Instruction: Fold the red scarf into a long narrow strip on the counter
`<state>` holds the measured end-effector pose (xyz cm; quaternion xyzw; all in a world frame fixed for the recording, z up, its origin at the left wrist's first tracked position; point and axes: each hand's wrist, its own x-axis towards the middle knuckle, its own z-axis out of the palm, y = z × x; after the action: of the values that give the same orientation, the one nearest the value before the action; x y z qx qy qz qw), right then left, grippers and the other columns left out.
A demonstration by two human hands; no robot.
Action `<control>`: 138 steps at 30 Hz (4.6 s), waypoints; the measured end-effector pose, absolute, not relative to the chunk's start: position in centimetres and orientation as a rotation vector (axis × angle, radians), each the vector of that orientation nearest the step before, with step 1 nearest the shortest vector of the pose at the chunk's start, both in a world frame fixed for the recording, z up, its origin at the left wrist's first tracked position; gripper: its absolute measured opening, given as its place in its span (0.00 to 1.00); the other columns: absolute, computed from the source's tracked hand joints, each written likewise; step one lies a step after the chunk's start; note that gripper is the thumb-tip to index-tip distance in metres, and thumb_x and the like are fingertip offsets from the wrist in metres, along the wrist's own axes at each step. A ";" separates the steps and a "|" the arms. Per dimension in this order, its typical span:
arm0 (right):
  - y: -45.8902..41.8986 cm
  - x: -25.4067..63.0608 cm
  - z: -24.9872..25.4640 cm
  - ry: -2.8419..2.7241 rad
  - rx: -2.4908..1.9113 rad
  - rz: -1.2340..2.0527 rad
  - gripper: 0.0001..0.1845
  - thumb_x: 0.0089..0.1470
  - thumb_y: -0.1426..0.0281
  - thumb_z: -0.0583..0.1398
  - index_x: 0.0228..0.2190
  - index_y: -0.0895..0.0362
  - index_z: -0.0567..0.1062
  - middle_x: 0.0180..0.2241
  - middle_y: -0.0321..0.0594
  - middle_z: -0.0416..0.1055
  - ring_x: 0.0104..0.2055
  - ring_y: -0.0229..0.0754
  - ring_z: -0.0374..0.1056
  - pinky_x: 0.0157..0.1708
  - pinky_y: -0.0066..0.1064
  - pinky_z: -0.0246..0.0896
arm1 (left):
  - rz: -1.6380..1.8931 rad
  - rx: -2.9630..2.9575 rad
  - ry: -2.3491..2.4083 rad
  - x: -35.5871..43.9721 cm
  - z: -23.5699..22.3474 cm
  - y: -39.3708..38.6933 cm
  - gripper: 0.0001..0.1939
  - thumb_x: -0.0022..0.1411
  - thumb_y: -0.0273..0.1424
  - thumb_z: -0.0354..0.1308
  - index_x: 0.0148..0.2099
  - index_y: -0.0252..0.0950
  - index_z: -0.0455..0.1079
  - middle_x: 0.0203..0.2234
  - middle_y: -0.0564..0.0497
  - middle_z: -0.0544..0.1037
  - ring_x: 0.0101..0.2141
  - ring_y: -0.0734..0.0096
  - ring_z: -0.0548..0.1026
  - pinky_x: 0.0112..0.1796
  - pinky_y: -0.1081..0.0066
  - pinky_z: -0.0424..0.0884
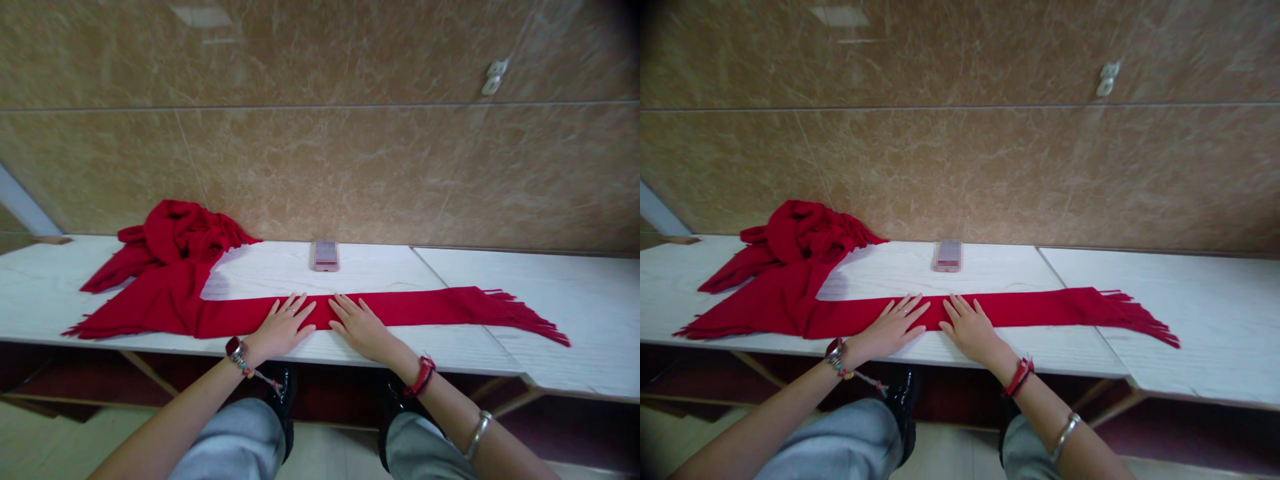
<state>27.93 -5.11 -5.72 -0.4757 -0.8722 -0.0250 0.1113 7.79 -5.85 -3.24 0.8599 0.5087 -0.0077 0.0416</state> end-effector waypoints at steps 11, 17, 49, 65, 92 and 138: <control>-5.1 32.2 -6.5 -2.508 -1.470 -0.122 0.26 0.60 0.62 0.44 0.57 0.59 0.57 0.59 0.48 0.51 0.62 0.47 0.45 0.56 0.49 0.45 | -0.047 2.642 1.560 7.5 -3.3 -5.6 0.27 0.66 0.44 0.37 0.64 0.42 0.45 0.63 0.48 0.43 0.61 0.57 0.40 0.56 0.49 0.45; -5.0 34.0 -6.9 -2.483 -1.527 -0.142 0.27 0.60 0.62 0.43 0.57 0.60 0.57 0.60 0.49 0.51 0.61 0.48 0.46 0.56 0.49 0.46 | -0.056 2.628 1.561 7.5 -3.2 -5.7 0.28 0.66 0.44 0.37 0.64 0.41 0.44 0.63 0.48 0.43 0.62 0.58 0.40 0.56 0.51 0.44; -6.7 35.2 -3.6 -2.578 -1.544 -0.478 0.10 0.54 0.79 0.53 0.38 0.61 0.70 0.35 0.45 0.71 0.37 0.43 0.66 0.32 0.31 0.58 | 0.008 2.464 1.383 15.9 -1.2 4.1 0.18 0.52 0.36 0.55 0.45 0.35 0.69 0.32 0.51 0.76 0.34 0.68 0.72 0.33 0.76 0.64; -7.0 37.8 -4.8 -2.338 -1.705 -0.618 0.06 0.53 0.77 0.55 0.30 0.58 0.72 0.32 0.44 0.69 0.36 0.44 0.63 0.30 0.32 0.56 | 0.000 2.336 1.209 24.2 -1.4 7.0 0.08 0.46 0.30 0.57 0.29 0.32 0.73 0.21 0.53 0.74 0.25 0.72 0.68 0.25 0.76 0.59; -8.2 49.6 1.0 -1.712 -2.020 -0.609 0.21 0.54 0.77 0.48 0.49 0.57 0.66 0.36 0.44 0.70 0.30 0.40 0.67 0.26 0.28 0.56 | 0.369 2.001 0.813 39.4 7.4 6.5 0.12 0.56 0.23 0.54 0.43 0.30 0.70 0.31 0.49 0.77 0.30 0.76 0.72 0.32 0.77 0.67; -7.8 53.0 -4.6 -1.632 -1.934 -0.361 0.25 0.53 0.81 0.46 0.52 0.62 0.63 0.40 0.50 0.71 0.39 0.41 0.68 0.36 0.29 0.62 | 0.520 3.194 0.753 36.6 0.9 1.0 0.29 0.59 0.15 0.37 0.63 0.31 0.45 0.58 0.38 0.56 0.54 0.62 0.61 0.51 0.66 0.59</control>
<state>53.02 -7.79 -4.56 -0.7244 -0.6114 -0.1352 0.2884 36.56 1.01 0.90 0.9574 0.2256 0.1560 -0.0903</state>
